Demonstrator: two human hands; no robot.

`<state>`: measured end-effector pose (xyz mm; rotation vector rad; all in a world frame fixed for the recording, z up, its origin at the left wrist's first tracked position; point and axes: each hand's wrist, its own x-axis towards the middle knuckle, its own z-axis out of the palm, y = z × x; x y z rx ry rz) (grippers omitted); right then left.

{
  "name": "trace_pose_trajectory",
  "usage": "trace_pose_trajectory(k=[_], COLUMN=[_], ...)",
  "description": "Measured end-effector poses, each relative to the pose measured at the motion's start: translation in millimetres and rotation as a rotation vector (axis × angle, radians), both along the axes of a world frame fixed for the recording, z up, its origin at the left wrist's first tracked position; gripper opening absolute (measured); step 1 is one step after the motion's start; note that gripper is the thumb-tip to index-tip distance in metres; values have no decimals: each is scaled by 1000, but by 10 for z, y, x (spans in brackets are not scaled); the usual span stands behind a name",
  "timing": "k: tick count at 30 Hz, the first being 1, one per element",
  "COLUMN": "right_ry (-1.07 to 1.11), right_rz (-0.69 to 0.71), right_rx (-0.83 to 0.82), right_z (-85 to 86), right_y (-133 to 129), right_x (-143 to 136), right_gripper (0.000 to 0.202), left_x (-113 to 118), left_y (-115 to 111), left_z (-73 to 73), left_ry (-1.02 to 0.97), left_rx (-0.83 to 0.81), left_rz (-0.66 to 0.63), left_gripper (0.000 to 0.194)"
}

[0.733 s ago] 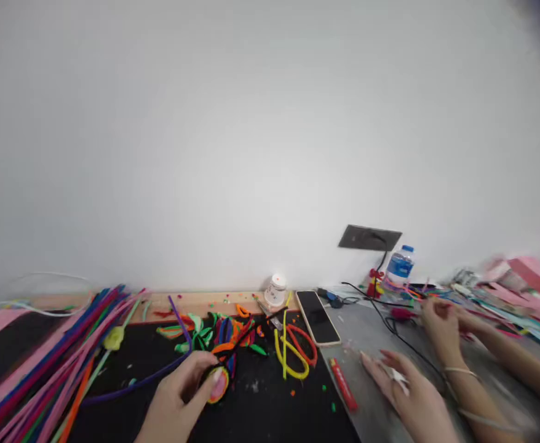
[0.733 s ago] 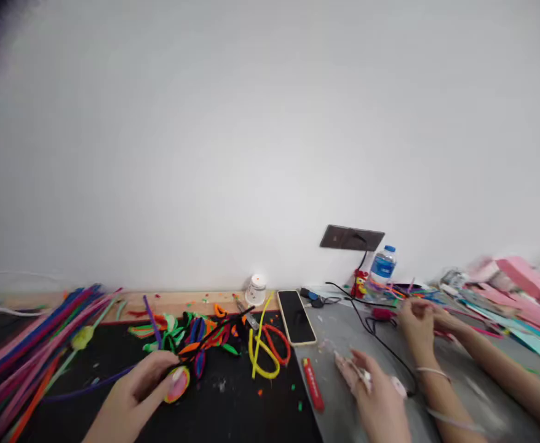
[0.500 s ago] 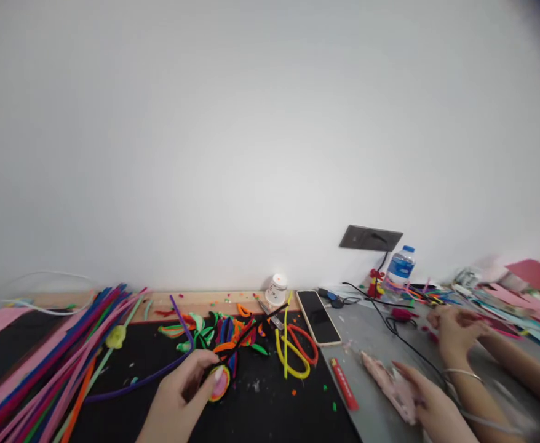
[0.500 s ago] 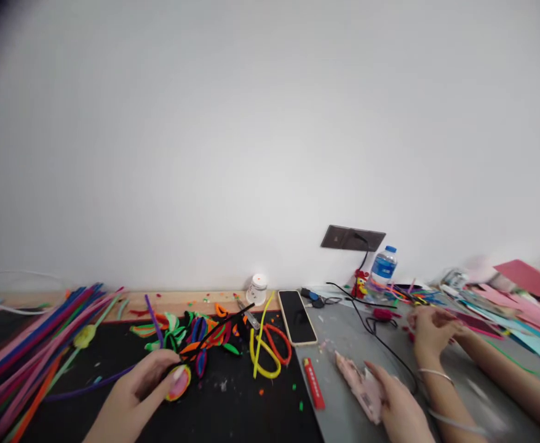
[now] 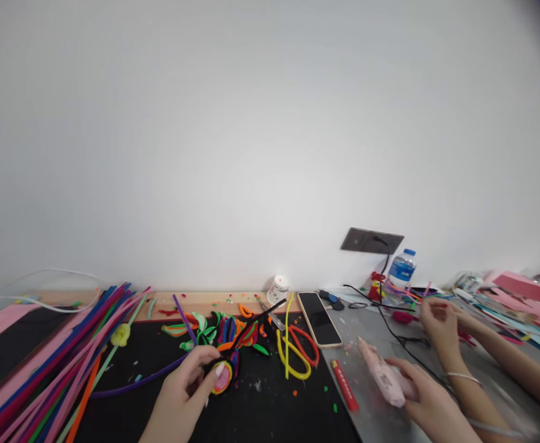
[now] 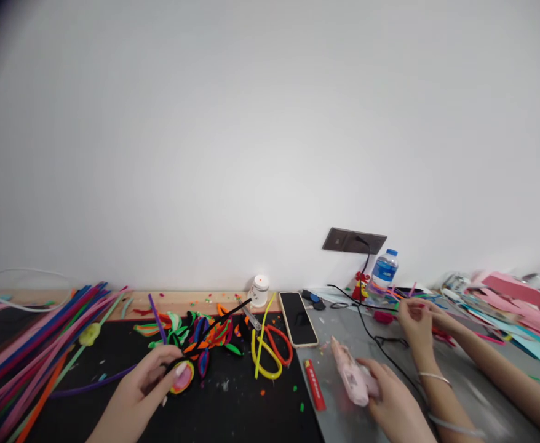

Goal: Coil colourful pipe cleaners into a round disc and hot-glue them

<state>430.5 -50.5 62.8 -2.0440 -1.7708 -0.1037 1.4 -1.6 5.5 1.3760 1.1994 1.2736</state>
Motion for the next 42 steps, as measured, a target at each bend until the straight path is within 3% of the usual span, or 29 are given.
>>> trace_pose_trajectory(k=[4, 7, 9, 13, 17, 21, 24, 32, 42], right_ry=[288, 514, 614, 794, 1016, 1183, 1227, 1248, 1198], right_rz=[139, 363, 438, 375, 360, 424, 411, 484, 526], right_rx=[-53, -157, -224, -342, -395, -410, -448, -470, -480], right_z=[185, 305, 333, 225, -49, -343, -457, -417, -449], right_y=[53, 141, 221, 410, 585, 664, 649, 602, 600], right_x=[-393, -812, -1089, -1515, -1761, -1897, -1955, -1994, -1990], right_gripper=[38, 34, 28, 25, 34, 48, 54, 57, 54], left_x=[15, 25, 27, 28, 22, 13, 24, 75, 51], left_y=[-2, -9, -14, -11, 4, 9, -3, -47, -37], left_z=[15, 34, 43, 37, 7, -12, 2, 67, 34], left_ry=[-83, -146, -160, -116, -75, -69, -63, -85, -66], left_rx=[-44, -72, -77, -78, -54, -48, -50, -34, -31], left_rz=[-5, 18, 26, 16, 4, -14, -29, 0, -56], left_gripper=[22, 25, 25, 26, 25, 25, 25, 22, 17])
